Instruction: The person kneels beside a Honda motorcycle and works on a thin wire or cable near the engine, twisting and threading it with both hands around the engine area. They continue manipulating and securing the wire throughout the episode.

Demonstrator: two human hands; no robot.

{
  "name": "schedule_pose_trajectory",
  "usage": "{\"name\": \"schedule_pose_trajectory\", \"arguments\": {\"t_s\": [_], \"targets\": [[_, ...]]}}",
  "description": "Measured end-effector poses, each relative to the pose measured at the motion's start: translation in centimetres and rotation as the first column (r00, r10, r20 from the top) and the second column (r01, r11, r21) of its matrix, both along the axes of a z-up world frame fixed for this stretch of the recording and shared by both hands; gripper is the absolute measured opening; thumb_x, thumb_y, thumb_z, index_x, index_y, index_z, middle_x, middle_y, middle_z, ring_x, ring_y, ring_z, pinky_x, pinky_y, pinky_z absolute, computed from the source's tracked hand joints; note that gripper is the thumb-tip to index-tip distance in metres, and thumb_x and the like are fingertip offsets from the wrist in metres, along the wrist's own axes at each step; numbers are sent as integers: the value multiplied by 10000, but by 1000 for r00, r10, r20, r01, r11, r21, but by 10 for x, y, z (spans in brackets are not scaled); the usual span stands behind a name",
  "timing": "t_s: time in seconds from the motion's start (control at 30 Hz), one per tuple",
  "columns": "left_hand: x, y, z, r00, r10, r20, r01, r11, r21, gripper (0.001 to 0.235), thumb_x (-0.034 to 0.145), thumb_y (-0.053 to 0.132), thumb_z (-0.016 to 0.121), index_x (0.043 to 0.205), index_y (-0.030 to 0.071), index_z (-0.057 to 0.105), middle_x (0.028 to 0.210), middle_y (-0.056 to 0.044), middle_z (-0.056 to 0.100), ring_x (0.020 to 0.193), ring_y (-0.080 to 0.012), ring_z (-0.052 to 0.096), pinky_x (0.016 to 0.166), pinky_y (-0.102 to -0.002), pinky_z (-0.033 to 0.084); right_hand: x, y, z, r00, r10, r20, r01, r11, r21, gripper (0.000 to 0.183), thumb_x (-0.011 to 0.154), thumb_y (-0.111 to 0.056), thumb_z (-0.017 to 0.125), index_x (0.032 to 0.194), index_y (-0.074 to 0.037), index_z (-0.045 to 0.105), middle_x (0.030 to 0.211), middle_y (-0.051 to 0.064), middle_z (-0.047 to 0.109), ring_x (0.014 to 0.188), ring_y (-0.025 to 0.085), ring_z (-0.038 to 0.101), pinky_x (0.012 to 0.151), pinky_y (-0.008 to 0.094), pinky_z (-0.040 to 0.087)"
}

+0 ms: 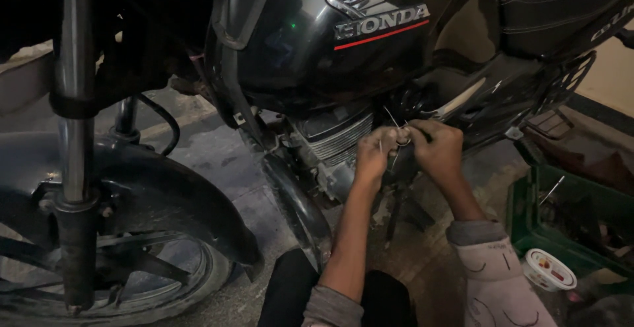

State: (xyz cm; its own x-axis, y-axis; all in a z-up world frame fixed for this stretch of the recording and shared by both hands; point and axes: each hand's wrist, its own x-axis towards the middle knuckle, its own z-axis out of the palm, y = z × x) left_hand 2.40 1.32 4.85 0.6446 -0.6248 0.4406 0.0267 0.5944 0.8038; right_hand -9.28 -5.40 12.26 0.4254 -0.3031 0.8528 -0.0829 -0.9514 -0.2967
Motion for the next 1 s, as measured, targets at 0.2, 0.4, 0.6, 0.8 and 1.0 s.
{"name": "schedule_pose_trajectory", "arguments": {"t_s": [0.2, 0.4, 0.6, 0.8, 1.0], "targets": [[9, -4, -7, 902, -359, -240, 339, 933, -121, 175, 971, 231, 679, 981, 71, 749, 951, -30, 739, 902, -133, 673, 833, -295, 495, 3, 3, 3, 1000, 13, -6, -13, 999, 48, 131, 897, -60, 791, 996, 26, 782, 928, 194, 767, 803, 285, 772, 714, 358, 584], [-13, 14, 7, 989, 102, 108, -117, 983, 141, 274, 910, 199, 892, 893, -11, 717, 821, -51, 664, 730, -128, 567, 657, -318, 476, 4, -1, -7, 1000, -15, -3, 15, 1000, 1, 147, 888, -63, 795, 1006, 23, 793, 952, 206, 765, 820, 311, 771, 728, 373, 585], [-18, 35, 24, 867, 398, 300, -442, 892, 94, 243, 930, 179, 721, 1135, 50, 718, 919, -103, 801, 757, -210, 764, 675, -351, 586, 10, -13, -19, 999, -34, 30, 38, 993, -116, 152, 928, -94, 792, 1027, 23, 796, 986, 199, 773, 865, 316, 771, 765, 391, 608], [-13, 20, -3, 625, 643, 443, -655, 740, -151, 252, 985, 184, 756, 1182, 28, 752, 1011, -165, 777, 879, -294, 768, 755, -387, 600, 7, -7, -14, 998, -61, -15, 59, 991, -118, 151, 930, -92, 805, 1021, 28, 798, 960, 202, 768, 808, 309, 762, 726, 382, 601], [-17, 28, 13, 909, 354, 221, -375, 925, 59, 240, 978, 166, 734, 1161, 15, 772, 1069, -145, 810, 944, -227, 775, 849, -345, 594, 7, 3, -7, 998, -62, 1, 62, 994, -94, 132, 903, -69, 783, 1004, 15, 790, 949, 186, 763, 814, 325, 752, 732, 390, 590]]}}
